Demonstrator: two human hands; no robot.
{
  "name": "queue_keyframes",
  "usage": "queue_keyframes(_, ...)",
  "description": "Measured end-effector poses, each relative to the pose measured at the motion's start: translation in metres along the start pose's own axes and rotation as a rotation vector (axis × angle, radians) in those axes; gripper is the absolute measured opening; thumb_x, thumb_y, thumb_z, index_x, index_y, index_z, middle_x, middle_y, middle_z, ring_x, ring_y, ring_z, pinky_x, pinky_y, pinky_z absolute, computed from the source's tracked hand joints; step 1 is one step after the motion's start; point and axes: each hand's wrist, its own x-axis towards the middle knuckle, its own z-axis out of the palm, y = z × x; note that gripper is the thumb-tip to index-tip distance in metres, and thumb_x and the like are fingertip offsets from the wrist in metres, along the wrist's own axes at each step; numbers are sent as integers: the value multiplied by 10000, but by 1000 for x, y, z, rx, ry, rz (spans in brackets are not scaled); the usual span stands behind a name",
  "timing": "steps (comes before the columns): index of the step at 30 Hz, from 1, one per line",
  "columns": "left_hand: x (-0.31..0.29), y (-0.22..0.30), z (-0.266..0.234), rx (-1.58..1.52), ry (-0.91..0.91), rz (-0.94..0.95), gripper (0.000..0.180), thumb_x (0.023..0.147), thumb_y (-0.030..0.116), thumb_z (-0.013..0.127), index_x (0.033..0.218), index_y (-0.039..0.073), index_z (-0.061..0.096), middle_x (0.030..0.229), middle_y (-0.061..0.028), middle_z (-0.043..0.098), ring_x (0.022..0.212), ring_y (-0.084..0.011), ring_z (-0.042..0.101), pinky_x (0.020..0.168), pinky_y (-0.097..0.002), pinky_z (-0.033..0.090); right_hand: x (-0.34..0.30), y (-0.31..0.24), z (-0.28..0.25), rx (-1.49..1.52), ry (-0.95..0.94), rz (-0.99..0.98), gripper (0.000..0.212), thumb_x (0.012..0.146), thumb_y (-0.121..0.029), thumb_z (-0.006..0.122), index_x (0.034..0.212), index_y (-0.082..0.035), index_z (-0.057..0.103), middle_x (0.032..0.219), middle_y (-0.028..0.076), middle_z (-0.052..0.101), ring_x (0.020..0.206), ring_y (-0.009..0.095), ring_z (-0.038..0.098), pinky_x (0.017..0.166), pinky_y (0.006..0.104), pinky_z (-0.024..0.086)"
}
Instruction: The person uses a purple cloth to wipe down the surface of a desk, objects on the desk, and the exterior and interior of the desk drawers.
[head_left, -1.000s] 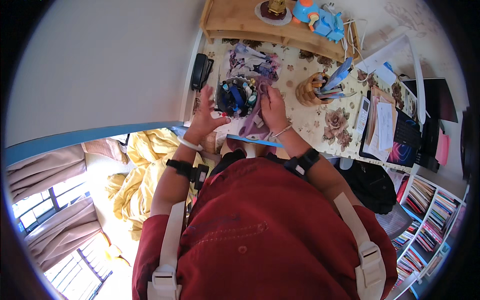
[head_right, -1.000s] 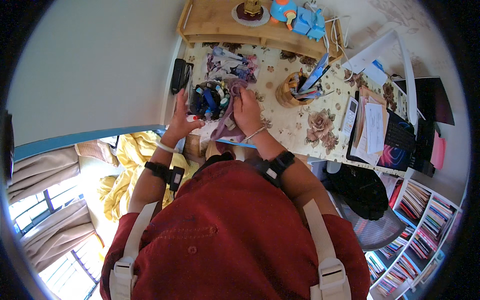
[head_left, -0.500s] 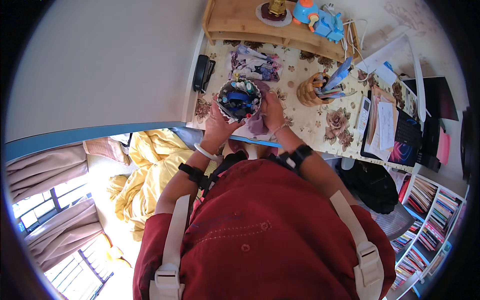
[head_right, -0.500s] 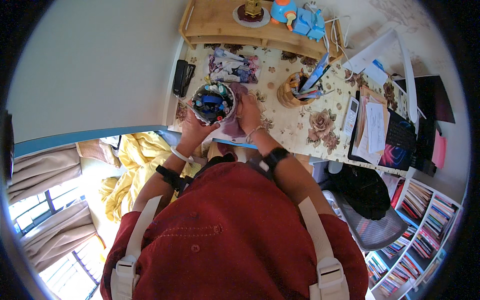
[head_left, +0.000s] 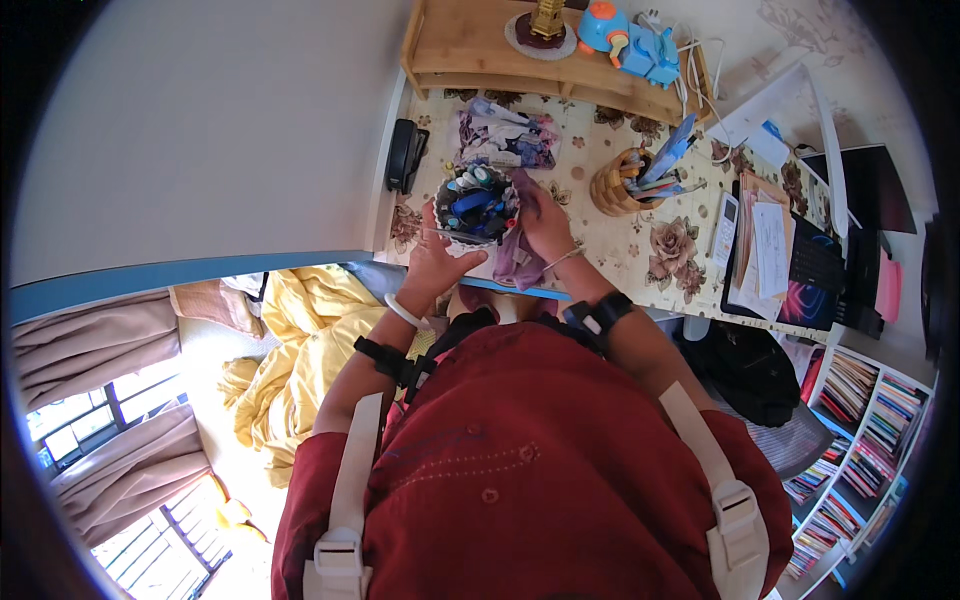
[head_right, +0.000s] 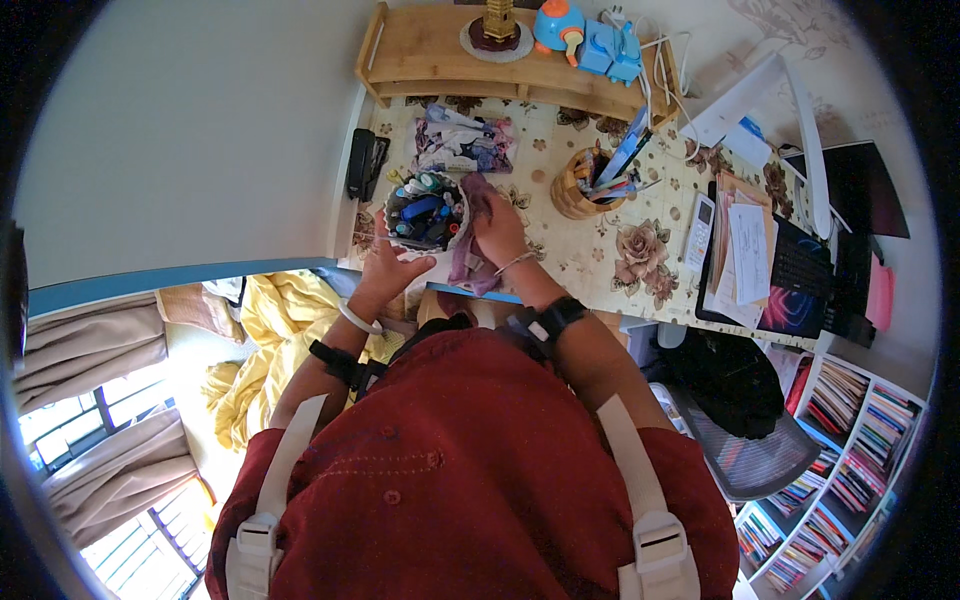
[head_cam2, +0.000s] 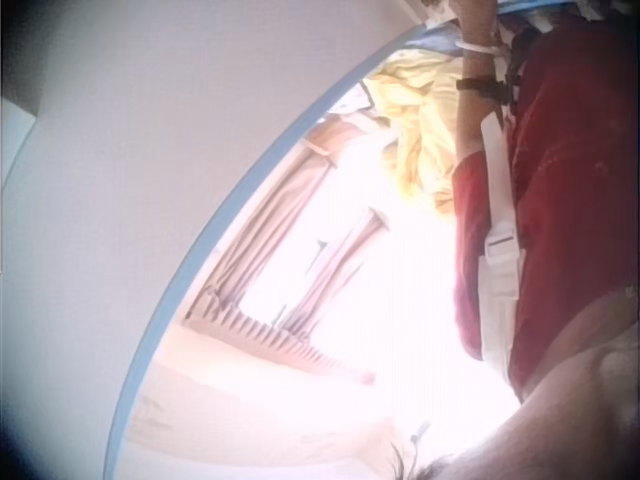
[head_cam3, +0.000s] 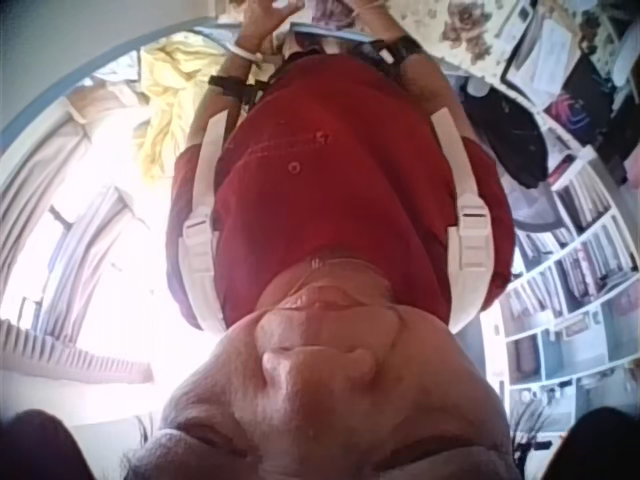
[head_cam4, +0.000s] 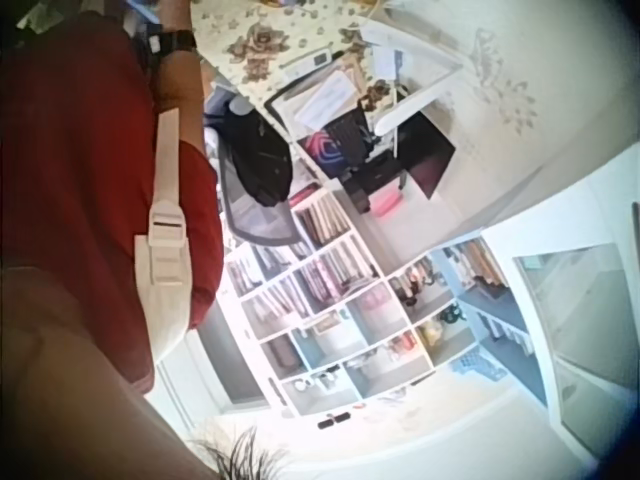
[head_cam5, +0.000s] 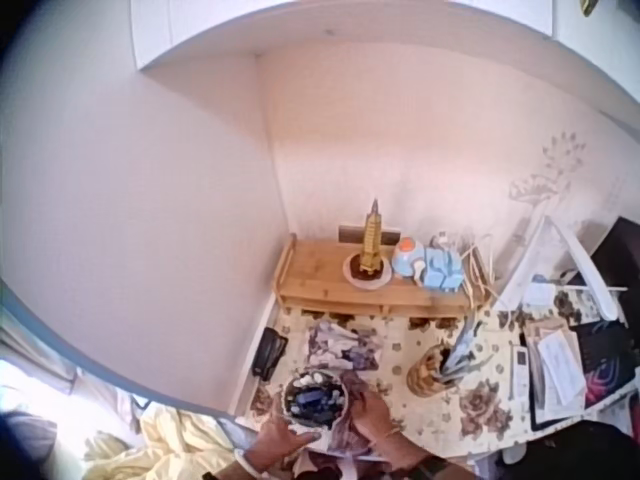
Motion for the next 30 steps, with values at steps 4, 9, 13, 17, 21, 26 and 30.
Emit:
queue_keyframes(4, -8, 3, -19, -665, -172, -211, 959, 739, 188, 664, 1400, 233, -29, 1280, -133, 354, 1007, -254, 508, 683, -370, 526, -24, -55, -26, 356, 59, -74, 407, 786, -107, 447, 1174, 14, 479, 1124, 222, 521, 1057, 369, 506, 923, 381, 388)
queue_keyframes(9, -18, 17, -17, -668, -255, -287, 828, 814, 113, 568, 1400, 234, -5, 1213, -127, 454, 953, -253, 556, 697, -366, 531, -42, -27, -4, 98, -12, 27, 418, 778, -116, 455, 1176, 10, 480, 1128, 233, 521, 1058, 372, 500, 906, 391, 394)
queue_keyframes(13, -17, 27, -27, -748, -317, -274, 868, 802, 66, 564, 1407, 240, -33, 1167, -132, 497, 867, -239, 599, 665, -351, 539, -25, -20, -30, 21, -256, 58, 409, 754, -127, 490, 1136, 17, 518, 1024, 249, 569, 957, 408, 544, 841, 407, 436)
queue_keyframes(17, -14, 30, -45, -806, -315, -350, 877, 736, 0, 553, 1383, 288, 37, 1085, -87, 508, 764, -189, 587, 633, -331, 539, -9, -74, -77, 538, -359, 284, 274, 795, -91, 487, 1033, 4, 584, 885, 58, 624, 819, 169, 591, 734, 292, 470)
queue_keyframes(21, -6, 19, -61, -728, -393, -290, 930, 745, -8, 527, 1413, 234, -73, 1072, -140, 546, 750, -196, 598, 636, -321, 543, 31, -128, -116, 858, -401, 151, 278, 801, -46, 479, 1061, 10, 563, 906, 10, 589, 804, 104, 558, 740, 227, 443)
queue_keyframes(26, -4, 25, -75, -546, -442, -271, 921, 748, 20, 563, 1426, 186, -40, 1124, -152, 521, 774, -187, 593, 636, -309, 531, 99, -209, -111, 735, -97, -4, 278, 816, -58, 484, 1075, 13, 555, 918, 20, 585, 834, 101, 540, 767, 221, 423)
queue_keyframes(30, 13, -13, -118, -295, -369, -77, 824, 737, 24, 566, 1414, 64, 98, 1255, -163, 423, 924, -199, 553, 745, -283, 483, 172, -248, -83, 467, -3, -262, 312, 816, -72, 492, 1111, 13, 548, 929, 21, 579, 867, 92, 513, 779, 216, 411)
